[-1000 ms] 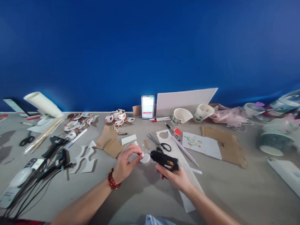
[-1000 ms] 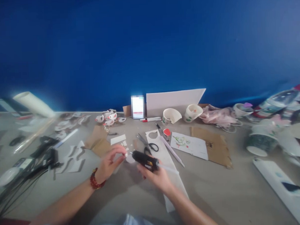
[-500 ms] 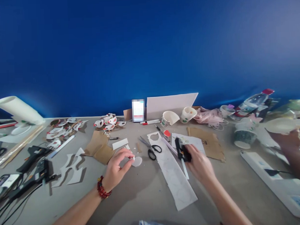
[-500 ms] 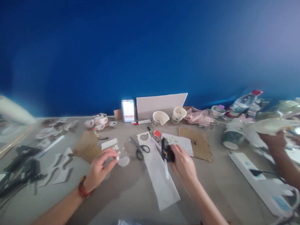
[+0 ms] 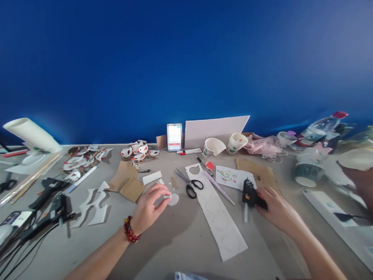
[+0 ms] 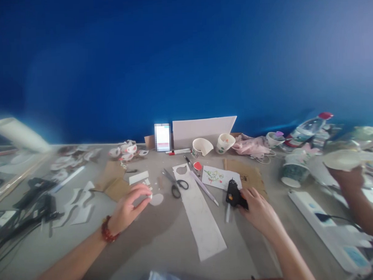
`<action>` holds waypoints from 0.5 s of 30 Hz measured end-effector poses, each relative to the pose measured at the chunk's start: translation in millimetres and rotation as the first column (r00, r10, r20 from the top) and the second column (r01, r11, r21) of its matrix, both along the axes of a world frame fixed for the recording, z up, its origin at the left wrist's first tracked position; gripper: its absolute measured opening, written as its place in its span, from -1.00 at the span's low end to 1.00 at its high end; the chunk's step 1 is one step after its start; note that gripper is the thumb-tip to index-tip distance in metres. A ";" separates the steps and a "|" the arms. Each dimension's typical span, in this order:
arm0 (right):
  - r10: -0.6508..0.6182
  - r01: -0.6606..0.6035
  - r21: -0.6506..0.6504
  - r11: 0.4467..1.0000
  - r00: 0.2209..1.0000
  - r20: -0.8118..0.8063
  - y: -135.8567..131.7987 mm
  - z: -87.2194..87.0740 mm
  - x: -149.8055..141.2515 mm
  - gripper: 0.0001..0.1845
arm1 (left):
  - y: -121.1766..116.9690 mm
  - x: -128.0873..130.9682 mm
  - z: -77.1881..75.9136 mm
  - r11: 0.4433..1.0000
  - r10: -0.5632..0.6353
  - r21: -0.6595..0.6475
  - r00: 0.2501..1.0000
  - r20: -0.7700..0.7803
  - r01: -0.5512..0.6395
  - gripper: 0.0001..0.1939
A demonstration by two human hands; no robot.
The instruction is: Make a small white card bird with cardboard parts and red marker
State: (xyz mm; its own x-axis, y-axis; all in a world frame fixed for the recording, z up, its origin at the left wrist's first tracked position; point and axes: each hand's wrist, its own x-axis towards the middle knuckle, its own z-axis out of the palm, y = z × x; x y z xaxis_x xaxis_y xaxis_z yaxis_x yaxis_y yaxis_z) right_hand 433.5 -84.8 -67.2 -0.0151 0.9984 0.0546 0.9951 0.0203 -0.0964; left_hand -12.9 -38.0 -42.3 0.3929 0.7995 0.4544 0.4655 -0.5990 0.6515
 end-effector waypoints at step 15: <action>0.229 -0.273 0.041 0.961 0.704 -0.672 15.2 55.9 -162.2 -0.81 | 7.8 -1.9 -2.6 0.987 -0.054 0.123 0.926 -0.374 0.107 -0.86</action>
